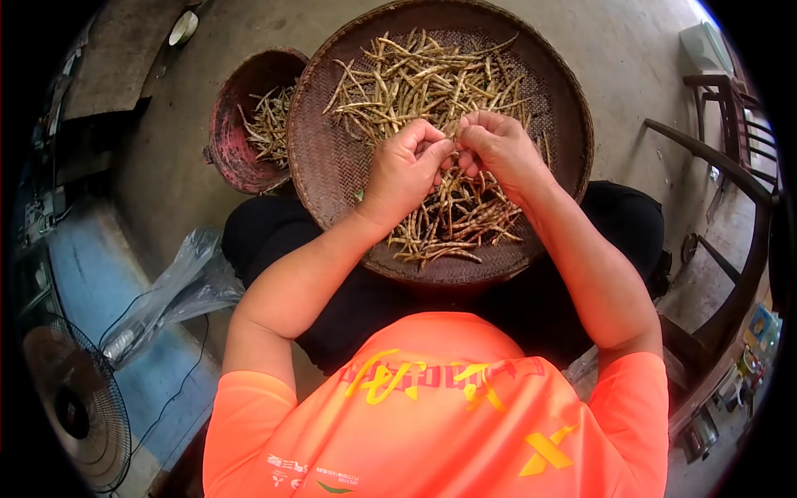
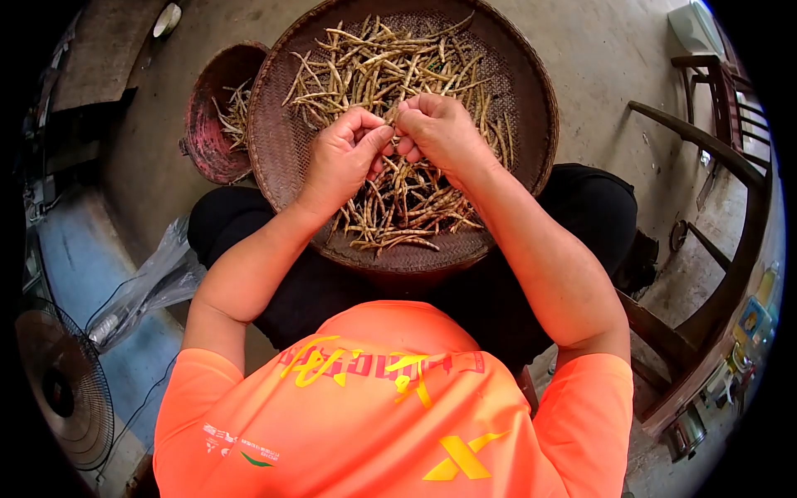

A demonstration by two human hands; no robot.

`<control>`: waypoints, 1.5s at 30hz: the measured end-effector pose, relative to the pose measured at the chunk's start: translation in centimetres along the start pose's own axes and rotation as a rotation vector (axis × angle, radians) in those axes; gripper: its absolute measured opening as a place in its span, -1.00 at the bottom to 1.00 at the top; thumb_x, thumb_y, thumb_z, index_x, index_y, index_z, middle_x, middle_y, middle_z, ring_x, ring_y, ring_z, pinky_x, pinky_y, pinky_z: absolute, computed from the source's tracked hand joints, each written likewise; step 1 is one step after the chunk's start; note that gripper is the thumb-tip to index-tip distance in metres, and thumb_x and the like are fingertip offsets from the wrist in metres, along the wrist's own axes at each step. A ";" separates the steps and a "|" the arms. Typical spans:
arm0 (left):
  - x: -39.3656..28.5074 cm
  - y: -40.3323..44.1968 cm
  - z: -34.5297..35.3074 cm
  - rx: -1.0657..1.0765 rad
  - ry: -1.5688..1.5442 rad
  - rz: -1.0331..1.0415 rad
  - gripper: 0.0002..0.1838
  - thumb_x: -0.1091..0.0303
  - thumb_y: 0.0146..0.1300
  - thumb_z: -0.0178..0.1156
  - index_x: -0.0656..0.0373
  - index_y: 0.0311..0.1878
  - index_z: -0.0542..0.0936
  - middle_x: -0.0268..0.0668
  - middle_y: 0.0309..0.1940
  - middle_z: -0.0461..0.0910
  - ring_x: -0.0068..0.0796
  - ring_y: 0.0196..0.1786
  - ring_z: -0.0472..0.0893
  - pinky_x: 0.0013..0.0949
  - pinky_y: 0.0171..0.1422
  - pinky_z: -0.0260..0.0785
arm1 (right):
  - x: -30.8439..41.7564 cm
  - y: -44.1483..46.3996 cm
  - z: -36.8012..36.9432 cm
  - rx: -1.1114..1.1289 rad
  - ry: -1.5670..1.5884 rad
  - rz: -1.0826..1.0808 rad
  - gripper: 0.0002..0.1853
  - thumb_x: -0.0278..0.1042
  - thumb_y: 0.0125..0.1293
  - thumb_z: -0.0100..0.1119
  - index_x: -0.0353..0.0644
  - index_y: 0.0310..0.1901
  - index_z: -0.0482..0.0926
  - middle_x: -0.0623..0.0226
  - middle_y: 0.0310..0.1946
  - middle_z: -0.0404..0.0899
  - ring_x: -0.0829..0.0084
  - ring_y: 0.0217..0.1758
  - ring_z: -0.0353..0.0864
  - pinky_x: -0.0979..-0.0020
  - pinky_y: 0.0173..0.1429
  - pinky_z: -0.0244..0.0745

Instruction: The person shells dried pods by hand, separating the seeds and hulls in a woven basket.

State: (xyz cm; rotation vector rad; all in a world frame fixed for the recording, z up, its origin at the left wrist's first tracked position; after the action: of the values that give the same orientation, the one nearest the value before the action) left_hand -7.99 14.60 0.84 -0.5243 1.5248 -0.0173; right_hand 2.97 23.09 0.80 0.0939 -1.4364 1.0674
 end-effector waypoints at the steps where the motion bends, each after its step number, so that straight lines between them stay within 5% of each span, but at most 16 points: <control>1: 0.1 0.0 0.0 0.005 -0.004 0.004 -0.93 0.43 0.33 0.13 0.19 -0.28 0.49 -0.42 -0.53 0.53 -0.75 -0.58 0.43 -0.63 -0.56 0.27 | 0.0 -0.1 0.0 -0.010 0.011 0.019 -0.90 -0.38 0.33 0.07 -0.22 -0.27 0.48 0.43 -0.52 0.50 0.65 -0.57 0.45 0.63 -0.47 0.39; 17: 1.6 0.3 -0.2 0.102 -0.519 -0.276 -0.90 0.32 0.33 0.05 0.12 -0.28 0.44 -0.41 -0.62 0.42 -0.72 -0.70 0.26 -0.63 -0.67 0.04 | -0.9 0.0 0.5 0.035 0.074 0.095 -0.85 -0.33 0.35 0.06 -0.26 -0.23 0.48 0.41 -0.45 0.51 0.63 -0.48 0.48 0.60 -0.40 0.45; 24: 1.6 0.6 -0.3 0.082 -0.349 -0.201 -0.89 0.32 0.34 0.04 0.11 -0.29 0.43 -0.47 -0.62 0.39 -0.77 -0.69 0.21 -0.65 -0.65 0.01 | -0.5 0.0 0.2 0.063 0.055 0.085 -0.83 -0.30 0.34 0.10 -0.24 -0.22 0.48 0.41 -0.44 0.52 0.65 -0.47 0.50 0.59 -0.46 0.45; 35: 0.9 1.0 -0.4 0.191 -0.259 -0.163 -0.82 0.36 0.36 0.03 0.24 -0.08 0.45 -0.34 -0.43 0.53 -0.67 -0.54 0.44 -0.59 -0.49 0.32 | -0.3 0.4 -1.0 -0.022 -0.058 0.060 -0.87 -0.32 0.32 0.12 -0.19 -0.22 0.48 0.44 -0.42 0.51 0.66 -0.47 0.50 0.62 -0.43 0.44; 45: 1.2 0.9 -0.2 0.210 -0.115 -0.110 -0.84 0.39 0.39 0.05 0.26 -0.07 0.45 -0.33 -0.41 0.55 -0.65 -0.50 0.51 -0.58 -0.43 0.41 | -0.6 0.3 -1.1 -0.032 0.073 0.119 -0.88 -0.32 0.31 0.13 -0.17 -0.24 0.49 0.47 -0.42 0.51 0.68 -0.47 0.49 0.63 -0.43 0.44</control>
State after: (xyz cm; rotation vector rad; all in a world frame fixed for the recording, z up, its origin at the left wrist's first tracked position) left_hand -8.34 14.91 -0.61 -0.4329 1.3626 -0.2261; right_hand 3.73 23.69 -0.09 -0.0538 -1.4068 1.1326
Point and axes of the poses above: each hand's wrist, its own y-axis towards the middle knuckle, its own z-axis out of the palm, x = y × z, the point moved 5 cm from there along y, towards the middle knuckle
